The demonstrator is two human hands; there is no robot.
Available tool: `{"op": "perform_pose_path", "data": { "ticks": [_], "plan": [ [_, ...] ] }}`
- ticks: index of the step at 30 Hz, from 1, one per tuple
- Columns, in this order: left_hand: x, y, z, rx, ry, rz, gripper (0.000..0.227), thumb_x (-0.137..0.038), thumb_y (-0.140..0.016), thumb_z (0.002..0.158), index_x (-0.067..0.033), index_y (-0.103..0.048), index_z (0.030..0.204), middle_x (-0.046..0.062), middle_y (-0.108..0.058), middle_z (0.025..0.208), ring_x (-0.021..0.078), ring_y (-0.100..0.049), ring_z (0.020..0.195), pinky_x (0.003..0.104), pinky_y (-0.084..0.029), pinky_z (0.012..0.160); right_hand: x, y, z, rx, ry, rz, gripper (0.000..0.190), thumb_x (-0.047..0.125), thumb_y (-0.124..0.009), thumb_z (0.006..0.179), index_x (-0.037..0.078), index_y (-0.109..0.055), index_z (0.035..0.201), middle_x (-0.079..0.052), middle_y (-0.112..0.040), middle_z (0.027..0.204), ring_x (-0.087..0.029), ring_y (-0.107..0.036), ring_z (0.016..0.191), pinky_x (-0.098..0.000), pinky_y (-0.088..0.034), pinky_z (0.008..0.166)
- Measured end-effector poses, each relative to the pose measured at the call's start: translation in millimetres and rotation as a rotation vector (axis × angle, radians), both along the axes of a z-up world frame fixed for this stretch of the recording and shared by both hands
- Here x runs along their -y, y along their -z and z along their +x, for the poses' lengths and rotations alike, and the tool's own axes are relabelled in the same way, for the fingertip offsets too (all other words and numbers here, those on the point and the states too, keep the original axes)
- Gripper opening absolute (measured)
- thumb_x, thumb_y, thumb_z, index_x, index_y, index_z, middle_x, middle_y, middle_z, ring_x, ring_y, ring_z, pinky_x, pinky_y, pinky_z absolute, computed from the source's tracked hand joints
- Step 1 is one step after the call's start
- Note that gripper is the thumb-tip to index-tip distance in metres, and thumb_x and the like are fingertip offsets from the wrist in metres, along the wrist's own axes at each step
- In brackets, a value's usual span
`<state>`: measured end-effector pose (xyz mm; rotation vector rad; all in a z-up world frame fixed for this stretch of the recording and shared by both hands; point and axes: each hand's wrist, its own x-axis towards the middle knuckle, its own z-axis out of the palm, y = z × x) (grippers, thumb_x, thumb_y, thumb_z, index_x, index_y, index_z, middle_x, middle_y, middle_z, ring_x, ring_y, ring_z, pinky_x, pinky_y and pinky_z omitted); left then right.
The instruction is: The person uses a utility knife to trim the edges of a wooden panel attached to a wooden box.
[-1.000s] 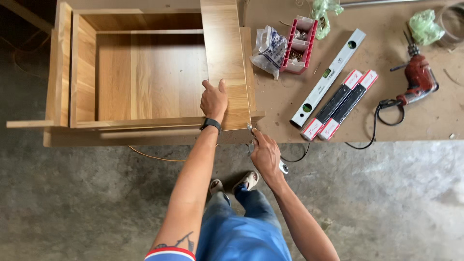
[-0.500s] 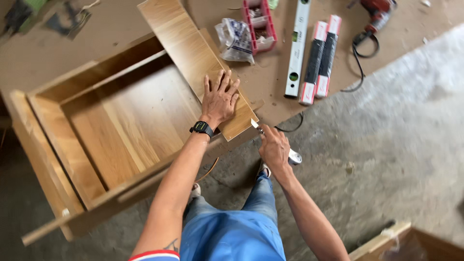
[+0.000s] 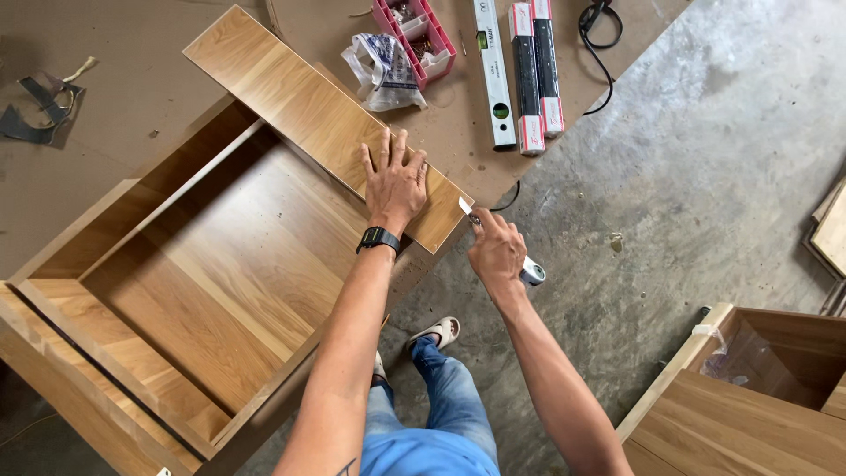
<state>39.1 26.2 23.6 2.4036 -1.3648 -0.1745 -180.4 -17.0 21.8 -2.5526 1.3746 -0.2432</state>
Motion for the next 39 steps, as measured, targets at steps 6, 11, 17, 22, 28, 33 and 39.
{"op": "perform_pose_path", "data": {
  "ticks": [6,11,17,22,28,33,39],
  "plan": [
    [2,4,-1,0.03,-0.006,-0.056,0.031,-0.042,-0.042,0.104,-0.0294,-0.066,0.118,0.008,-0.046,0.156,0.034,-0.025,0.154,0.068,-0.012,0.12,2,4,7,0.003,0.032,-0.032,0.027,0.019,-0.063,0.096,0.033,-0.063,0.119,-0.004,-0.071,0.098,-0.033,-0.071,0.088,-0.0455,-0.054,0.078],
    [2,4,-2,0.028,-0.006,-0.068,0.031,-0.042,-0.042,0.104,-0.0296,-0.067,0.119,0.008,-0.047,0.156,0.0335,-0.025,0.154,0.067,-0.011,0.121,4,7,5,-0.001,0.031,-0.009,0.028,0.019,-0.062,0.096,0.034,-0.063,0.119,-0.003,-0.07,0.098,-0.034,-0.07,0.09,-0.0458,-0.054,0.081],
    [0,-1,-2,0.021,-0.003,-0.087,0.031,-0.04,-0.044,0.104,-0.0282,-0.068,0.119,0.009,-0.047,0.156,0.0343,-0.026,0.154,0.068,-0.012,0.12,1,0,5,-0.013,0.037,0.021,0.028,0.018,-0.062,0.097,0.033,-0.064,0.12,-0.004,-0.072,0.1,-0.032,-0.071,0.093,-0.0453,-0.054,0.082],
    [2,4,-2,0.013,0.0,-0.089,0.03,-0.04,-0.043,0.104,-0.0278,-0.067,0.118,0.009,-0.047,0.156,0.0345,-0.026,0.154,0.067,-0.012,0.121,7,5,6,-0.022,0.035,-0.046,0.028,0.019,-0.066,0.094,0.034,-0.064,0.118,-0.003,-0.069,0.092,-0.034,-0.07,0.09,-0.0469,-0.054,0.081],
    [3,3,1,0.015,0.031,-0.087,0.031,-0.041,-0.045,0.103,-0.0282,-0.068,0.119,0.009,-0.048,0.156,0.0342,-0.025,0.154,0.067,-0.011,0.121,14,6,1,-0.01,-0.004,-0.041,0.029,0.021,-0.064,0.095,0.037,-0.064,0.119,-0.001,-0.069,0.095,-0.032,-0.068,0.091,-0.0461,-0.053,0.083],
    [0,0,2,-0.008,0.039,-0.076,0.031,-0.04,-0.044,0.104,-0.0284,-0.068,0.118,0.008,-0.048,0.155,0.0337,-0.025,0.155,0.066,-0.01,0.122,20,-15,-3,0.058,-0.127,-0.036,0.023,0.025,-0.061,0.097,0.035,-0.066,0.117,-0.002,-0.069,0.093,-0.033,-0.067,0.092,-0.0448,-0.052,0.081],
    [3,8,3,0.017,0.052,-0.097,0.029,-0.043,-0.047,0.102,-0.0299,-0.067,0.117,0.007,-0.049,0.154,0.0329,-0.028,0.153,0.066,-0.011,0.122,24,-8,-11,0.077,-0.183,-0.074,0.021,0.028,-0.062,0.097,0.033,-0.068,0.117,0.0,-0.07,0.096,-0.032,-0.066,0.091,-0.0434,-0.052,0.081]
  ]
}}
